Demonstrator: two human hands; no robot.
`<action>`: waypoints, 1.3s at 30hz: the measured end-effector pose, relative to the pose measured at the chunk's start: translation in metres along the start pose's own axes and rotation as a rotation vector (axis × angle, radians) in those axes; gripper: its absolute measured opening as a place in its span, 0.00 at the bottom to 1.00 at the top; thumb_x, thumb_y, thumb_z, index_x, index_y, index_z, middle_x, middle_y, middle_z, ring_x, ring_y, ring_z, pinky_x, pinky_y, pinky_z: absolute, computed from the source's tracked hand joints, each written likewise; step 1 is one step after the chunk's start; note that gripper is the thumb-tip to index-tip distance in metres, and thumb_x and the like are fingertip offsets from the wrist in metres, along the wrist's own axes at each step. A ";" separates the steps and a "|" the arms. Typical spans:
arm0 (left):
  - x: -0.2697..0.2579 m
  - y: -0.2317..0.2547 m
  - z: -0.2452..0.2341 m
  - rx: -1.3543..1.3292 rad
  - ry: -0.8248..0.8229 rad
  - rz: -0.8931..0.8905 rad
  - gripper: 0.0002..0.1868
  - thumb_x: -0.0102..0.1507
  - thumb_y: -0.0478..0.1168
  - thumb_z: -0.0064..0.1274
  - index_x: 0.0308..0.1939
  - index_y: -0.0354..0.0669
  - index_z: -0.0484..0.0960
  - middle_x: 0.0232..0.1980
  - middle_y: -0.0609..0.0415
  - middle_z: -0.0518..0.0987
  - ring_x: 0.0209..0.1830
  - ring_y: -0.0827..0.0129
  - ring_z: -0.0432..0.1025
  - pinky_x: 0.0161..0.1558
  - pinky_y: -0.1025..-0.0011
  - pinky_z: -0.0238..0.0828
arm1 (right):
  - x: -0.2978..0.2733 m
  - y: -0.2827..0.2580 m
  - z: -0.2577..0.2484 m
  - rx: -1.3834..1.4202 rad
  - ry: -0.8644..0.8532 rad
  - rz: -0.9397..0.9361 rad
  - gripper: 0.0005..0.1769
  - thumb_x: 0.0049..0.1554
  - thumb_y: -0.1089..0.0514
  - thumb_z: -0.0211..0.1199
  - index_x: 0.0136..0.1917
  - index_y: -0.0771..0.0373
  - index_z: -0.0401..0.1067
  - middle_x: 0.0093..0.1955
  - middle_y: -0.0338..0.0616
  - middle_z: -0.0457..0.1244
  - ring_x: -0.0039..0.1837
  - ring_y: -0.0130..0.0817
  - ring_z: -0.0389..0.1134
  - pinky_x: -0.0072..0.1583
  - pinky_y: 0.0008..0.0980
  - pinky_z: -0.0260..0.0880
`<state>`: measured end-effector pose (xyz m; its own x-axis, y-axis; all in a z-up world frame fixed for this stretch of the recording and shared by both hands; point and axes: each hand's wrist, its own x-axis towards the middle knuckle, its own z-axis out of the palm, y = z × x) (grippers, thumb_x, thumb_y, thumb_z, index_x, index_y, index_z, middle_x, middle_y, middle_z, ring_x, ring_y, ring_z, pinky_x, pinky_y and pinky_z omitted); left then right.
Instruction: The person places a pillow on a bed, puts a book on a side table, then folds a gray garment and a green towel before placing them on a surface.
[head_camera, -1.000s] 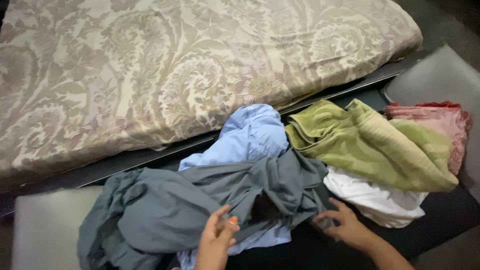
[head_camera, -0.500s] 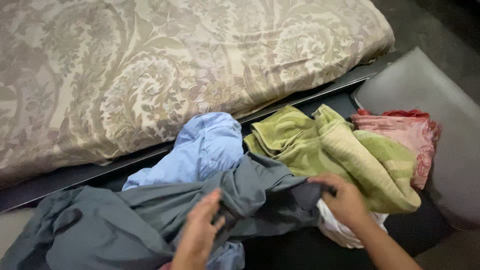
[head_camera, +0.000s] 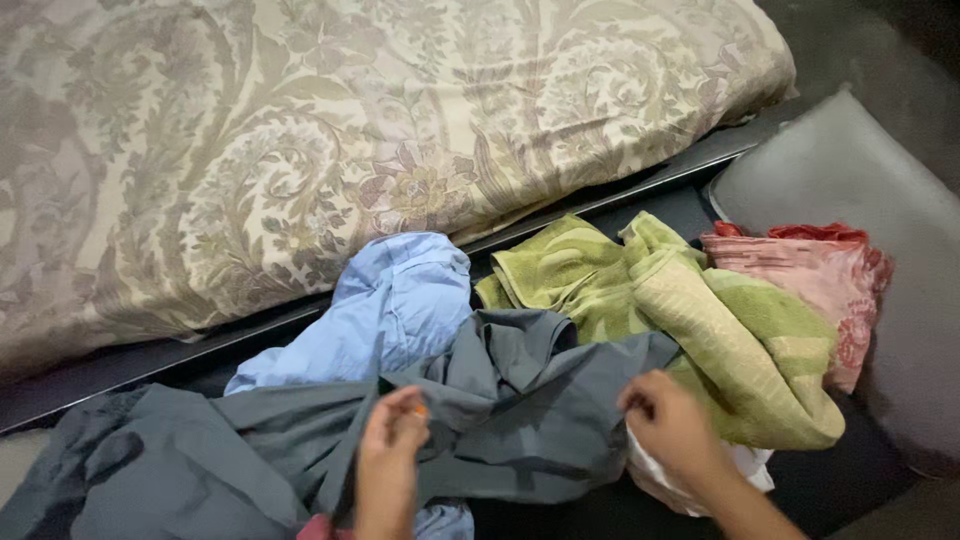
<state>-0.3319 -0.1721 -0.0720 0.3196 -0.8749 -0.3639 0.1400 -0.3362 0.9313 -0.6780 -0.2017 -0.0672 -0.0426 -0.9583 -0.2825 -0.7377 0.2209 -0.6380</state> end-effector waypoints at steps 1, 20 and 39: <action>-0.004 -0.013 0.009 0.071 -0.008 0.020 0.14 0.61 0.35 0.55 0.51 0.39 0.83 0.43 0.54 0.79 0.41 0.71 0.72 0.45 0.72 0.70 | -0.005 0.009 0.007 -0.001 -0.003 0.000 0.08 0.50 0.65 0.63 0.44 0.62 0.77 0.43 0.45 0.67 0.48 0.37 0.73 0.53 0.34 0.73; 0.044 -0.027 0.075 1.006 -0.113 0.224 0.38 0.55 0.40 0.59 0.71 0.60 0.73 0.71 0.43 0.70 0.68 0.42 0.65 0.64 0.50 0.63 | -0.005 0.032 0.048 -0.294 -0.003 -0.340 0.33 0.37 0.59 0.73 0.58 0.50 0.72 0.72 0.48 0.56 0.73 0.56 0.56 0.68 0.51 0.59; 0.040 0.034 0.108 1.135 -0.078 -0.019 0.18 0.50 0.41 0.64 0.45 0.56 0.81 0.44 0.51 0.85 0.52 0.53 0.77 0.59 0.49 0.62 | 0.018 -0.012 -0.045 0.145 0.244 -0.215 0.12 0.57 0.65 0.59 0.55 0.62 0.73 0.52 0.48 0.71 0.56 0.43 0.73 0.55 0.36 0.70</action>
<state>-0.4154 -0.2559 -0.0528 0.2617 -0.8724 -0.4128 -0.7980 -0.4361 0.4159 -0.7002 -0.2297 -0.0324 -0.0693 -0.9969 0.0381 -0.6450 0.0156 -0.7640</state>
